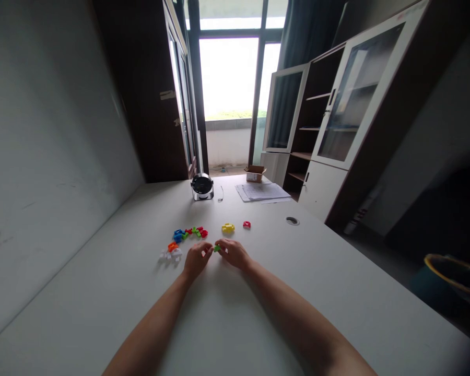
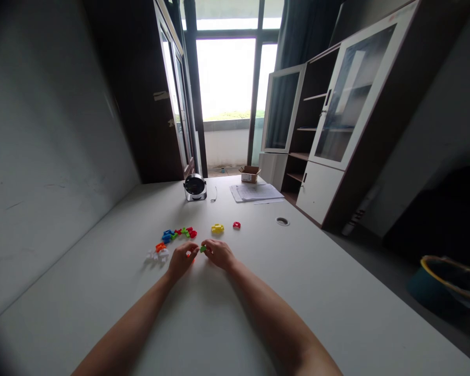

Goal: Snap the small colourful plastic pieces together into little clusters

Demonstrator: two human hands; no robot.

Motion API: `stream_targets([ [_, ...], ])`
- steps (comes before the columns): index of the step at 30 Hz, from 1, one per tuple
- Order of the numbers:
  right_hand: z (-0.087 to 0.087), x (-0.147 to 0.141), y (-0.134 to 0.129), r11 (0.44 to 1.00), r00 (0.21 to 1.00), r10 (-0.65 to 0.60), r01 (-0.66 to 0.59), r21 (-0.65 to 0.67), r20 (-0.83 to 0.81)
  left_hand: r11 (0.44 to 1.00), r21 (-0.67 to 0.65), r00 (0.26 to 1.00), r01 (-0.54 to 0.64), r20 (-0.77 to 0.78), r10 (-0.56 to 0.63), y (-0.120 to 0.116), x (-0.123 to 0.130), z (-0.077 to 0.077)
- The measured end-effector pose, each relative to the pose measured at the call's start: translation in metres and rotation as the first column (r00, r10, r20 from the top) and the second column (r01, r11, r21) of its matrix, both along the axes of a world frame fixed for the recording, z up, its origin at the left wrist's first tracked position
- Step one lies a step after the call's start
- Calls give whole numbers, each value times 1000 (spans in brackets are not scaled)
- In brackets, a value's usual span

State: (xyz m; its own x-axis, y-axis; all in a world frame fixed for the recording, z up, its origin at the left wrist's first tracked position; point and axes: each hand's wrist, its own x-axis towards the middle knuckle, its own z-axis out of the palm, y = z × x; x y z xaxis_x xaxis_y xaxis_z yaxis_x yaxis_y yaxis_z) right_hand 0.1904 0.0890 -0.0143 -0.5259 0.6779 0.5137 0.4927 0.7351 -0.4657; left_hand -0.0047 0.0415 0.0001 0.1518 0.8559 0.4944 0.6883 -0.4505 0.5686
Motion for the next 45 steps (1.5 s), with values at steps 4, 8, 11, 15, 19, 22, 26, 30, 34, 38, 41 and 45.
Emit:
stream_targets([
  [4,-2,0,2,1000,1000,1,-1,-7,-28,1000,-18,1000,-4,4,4,1,0,-2],
  [8,-3,-1,2,999,996,-40,37,-40,-80,999,-43,999,1,35,1,2,1,-4],
  [11,-2,-1,1,996,991,-45,34,-88,-123,997,-71,998,7,63,-2,2,1,-6],
  [15,-3,-2,1,990,986,-18,-5,-139,-164,997,-75,998,3,65,2,2,1,-6],
  [19,-5,-3,2,983,980,8,-44,-178,-198,997,-71,999,17,53,-13,2,0,-5],
  [22,-5,-3,3,978,975,47,-89,-188,-218,997,-67,999,32,34,-30,3,0,-5],
  [26,-2,-4,1,984,979,27,-61,-165,-201,997,-73,999,23,31,-21,3,-1,-5],
  [30,2,-4,-1,987,980,7,-39,-158,-198,996,-82,999,20,28,-18,2,-1,-4],
  [34,4,-3,-2,985,986,6,-35,-169,-168,996,-90,1000,4,17,-2,2,-1,-2],
  [38,4,-3,-3,986,990,-21,-2,-167,-137,994,-105,1000,-14,-1,14,2,-2,-2],
  [41,2,-3,-3,987,993,-23,4,-161,-116,993,-115,1000,-28,-7,27,3,-2,-3],
  [45,-1,-2,-1,989,993,-31,15,-145,-113,991,-130,999,-24,23,27,5,-2,-6],
])
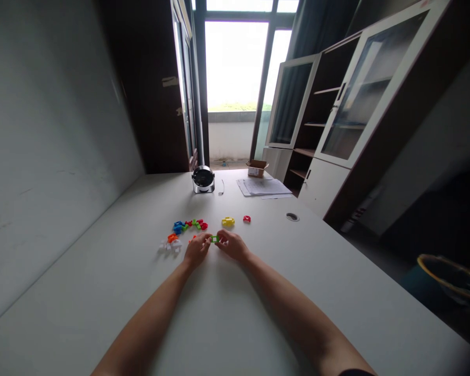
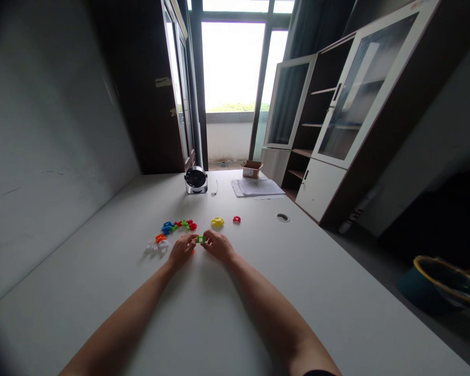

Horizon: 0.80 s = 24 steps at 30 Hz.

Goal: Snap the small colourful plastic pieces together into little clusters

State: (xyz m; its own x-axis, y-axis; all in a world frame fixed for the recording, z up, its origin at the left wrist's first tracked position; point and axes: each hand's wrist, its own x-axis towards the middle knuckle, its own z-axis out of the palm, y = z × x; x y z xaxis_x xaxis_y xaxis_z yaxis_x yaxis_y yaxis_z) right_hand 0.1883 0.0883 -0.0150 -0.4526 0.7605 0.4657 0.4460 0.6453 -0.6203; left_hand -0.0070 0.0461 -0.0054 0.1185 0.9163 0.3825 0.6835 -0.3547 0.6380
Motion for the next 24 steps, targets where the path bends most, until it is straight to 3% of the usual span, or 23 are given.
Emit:
stream_targets([
  [8,-1,2,2,999,999,-32,32,-9,16,1000,-20,996,24,91,-22,0,1,-3],
  [24,-1,1,3,999,1000,-20,20,-30,21,1000,-14,998,7,63,-6,-3,4,0],
])
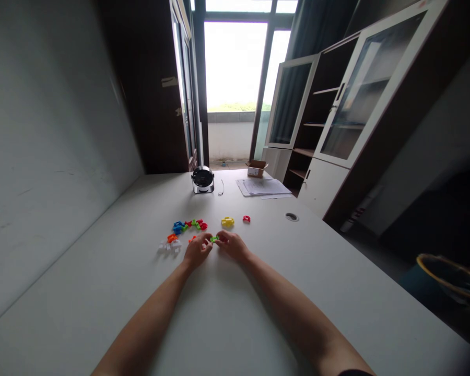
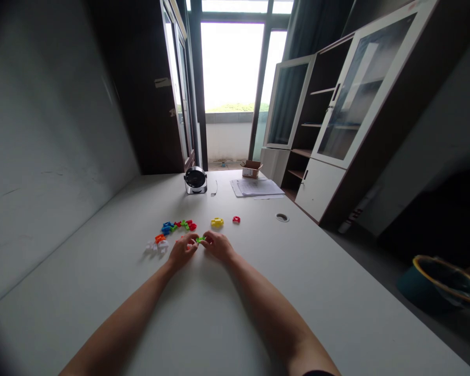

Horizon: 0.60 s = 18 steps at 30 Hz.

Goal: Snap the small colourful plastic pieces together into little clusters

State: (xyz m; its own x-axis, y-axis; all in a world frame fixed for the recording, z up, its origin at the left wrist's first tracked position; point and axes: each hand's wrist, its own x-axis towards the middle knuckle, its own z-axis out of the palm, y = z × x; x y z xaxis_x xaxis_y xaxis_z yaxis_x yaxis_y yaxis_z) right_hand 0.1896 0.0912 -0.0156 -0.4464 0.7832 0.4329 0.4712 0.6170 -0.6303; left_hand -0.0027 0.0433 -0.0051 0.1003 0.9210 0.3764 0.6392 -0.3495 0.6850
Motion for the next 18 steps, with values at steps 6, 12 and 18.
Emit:
stream_targets([
  [6,2,-1,-2,1000,1000,-8,8,10,-18,998,24,998,-53,-33,54,1,0,-1],
  [12,7,1,-5,999,1000,26,-26,35,-3,997,58,997,-46,-54,49,1,0,3],
  [18,12,2,-10,992,999,37,-41,116,37,998,55,998,-26,-62,30,2,-1,3],
])
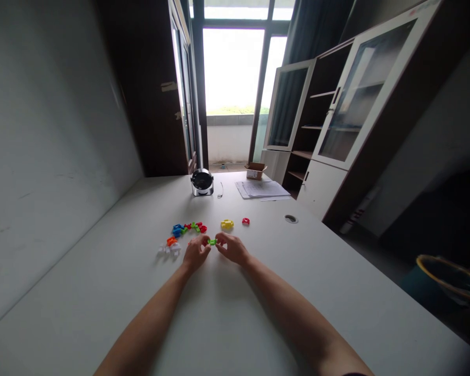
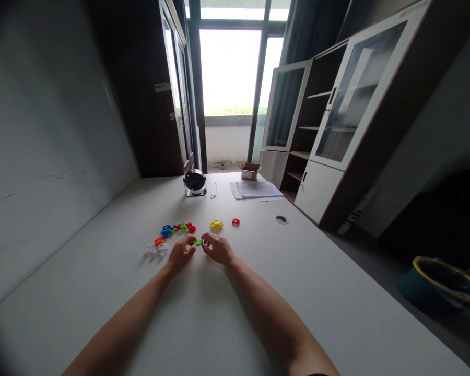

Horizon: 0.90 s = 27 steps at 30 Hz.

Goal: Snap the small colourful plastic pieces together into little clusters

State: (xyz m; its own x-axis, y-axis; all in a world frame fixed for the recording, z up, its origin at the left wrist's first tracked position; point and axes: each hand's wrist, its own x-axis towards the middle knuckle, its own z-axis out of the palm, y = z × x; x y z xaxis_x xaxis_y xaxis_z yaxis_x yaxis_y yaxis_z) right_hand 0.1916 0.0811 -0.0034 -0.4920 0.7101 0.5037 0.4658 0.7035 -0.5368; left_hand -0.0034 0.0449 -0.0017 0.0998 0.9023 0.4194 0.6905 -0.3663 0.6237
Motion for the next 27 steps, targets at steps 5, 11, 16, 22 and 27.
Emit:
stream_targets([
  [5,-1,0,1,1000,999,4,-4,13,34,1000,2,1000,12,-2,-12,0,0,1],
  [11,-3,0,2,999,999,3,-4,32,47,1000,-18,1000,17,-8,-17,0,-1,2],
  [16,-4,0,2,999,999,-9,7,46,42,998,-61,999,18,-40,-21,1,-2,1],
  [22,-5,0,4,999,999,-32,32,29,-3,998,-53,997,41,-62,-44,2,-2,1],
  [27,-6,0,6,999,998,-42,42,-9,-45,997,-47,998,53,-20,-54,2,-2,-1],
])
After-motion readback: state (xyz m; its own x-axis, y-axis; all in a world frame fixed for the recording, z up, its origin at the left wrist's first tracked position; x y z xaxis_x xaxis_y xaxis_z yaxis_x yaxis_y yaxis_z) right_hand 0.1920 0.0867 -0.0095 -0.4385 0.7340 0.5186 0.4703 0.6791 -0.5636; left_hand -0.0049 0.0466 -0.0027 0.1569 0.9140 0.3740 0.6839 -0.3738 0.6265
